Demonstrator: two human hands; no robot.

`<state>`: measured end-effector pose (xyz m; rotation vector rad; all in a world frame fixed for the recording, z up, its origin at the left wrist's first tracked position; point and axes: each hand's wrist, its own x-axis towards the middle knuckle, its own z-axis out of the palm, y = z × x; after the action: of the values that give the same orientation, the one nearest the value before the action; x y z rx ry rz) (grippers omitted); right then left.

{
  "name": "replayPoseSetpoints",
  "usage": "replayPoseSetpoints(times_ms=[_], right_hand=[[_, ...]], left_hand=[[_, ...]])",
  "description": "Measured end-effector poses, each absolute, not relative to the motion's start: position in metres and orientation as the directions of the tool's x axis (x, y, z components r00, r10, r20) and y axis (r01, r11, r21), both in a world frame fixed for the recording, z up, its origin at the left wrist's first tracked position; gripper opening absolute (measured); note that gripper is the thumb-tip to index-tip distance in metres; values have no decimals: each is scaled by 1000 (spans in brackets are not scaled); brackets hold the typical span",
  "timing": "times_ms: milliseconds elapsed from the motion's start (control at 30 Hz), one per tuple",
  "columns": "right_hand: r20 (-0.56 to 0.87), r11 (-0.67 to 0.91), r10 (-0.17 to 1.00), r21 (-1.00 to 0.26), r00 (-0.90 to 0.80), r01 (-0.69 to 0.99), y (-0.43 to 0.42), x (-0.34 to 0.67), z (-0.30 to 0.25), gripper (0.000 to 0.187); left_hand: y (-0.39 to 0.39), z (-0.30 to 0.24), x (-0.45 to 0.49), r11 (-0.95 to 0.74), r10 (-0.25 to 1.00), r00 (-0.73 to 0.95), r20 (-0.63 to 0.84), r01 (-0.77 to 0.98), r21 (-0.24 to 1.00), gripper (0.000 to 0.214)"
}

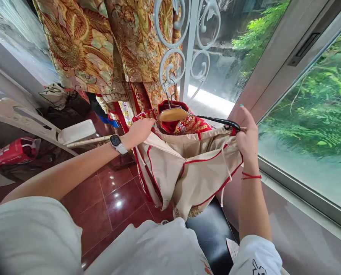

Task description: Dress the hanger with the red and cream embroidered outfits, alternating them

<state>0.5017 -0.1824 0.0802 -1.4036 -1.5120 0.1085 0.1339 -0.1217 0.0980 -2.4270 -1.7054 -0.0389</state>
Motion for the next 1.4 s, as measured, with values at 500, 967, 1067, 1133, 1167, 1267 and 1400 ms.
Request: replayPoseSetpoints(times_ms=[500, 967, 1067, 1133, 1167, 1267, 1400], right_hand=[[651, 113, 745, -337, 145, 935, -189, 481, 82, 52], [668, 132, 726, -368, 163, 920, -174, 485, 67, 53], [671, 137, 720, -388, 178, 911, -168, 485, 60, 53], [673, 135, 715, -396, 187, 908, -165, 485, 57, 53], [671, 138, 717, -402, 189, 905, -164, 485, 55, 53], [664, 148, 722, -422, 193, 895, -162, 484, 54, 53], [661, 135, 719, -434, 213, 891, -163, 483, 56, 52]], left_hand=[[-69, 121, 99, -269, 956, 293, 8, 866, 422, 19], [-78, 142, 142, -438, 899, 340, 277, 730, 525, 40], [-104, 101, 165, -551, 798, 319, 512, 731, 403, 55], [-117, 74, 168, -609, 731, 321, 602, 705, 364, 66], [-120, 62, 166, -629, 714, 331, 617, 691, 356, 70], [-121, 38, 152, -700, 666, 413, 621, 632, 332, 70], [-113, 24, 137, -764, 621, 523, 585, 572, 300, 59]])
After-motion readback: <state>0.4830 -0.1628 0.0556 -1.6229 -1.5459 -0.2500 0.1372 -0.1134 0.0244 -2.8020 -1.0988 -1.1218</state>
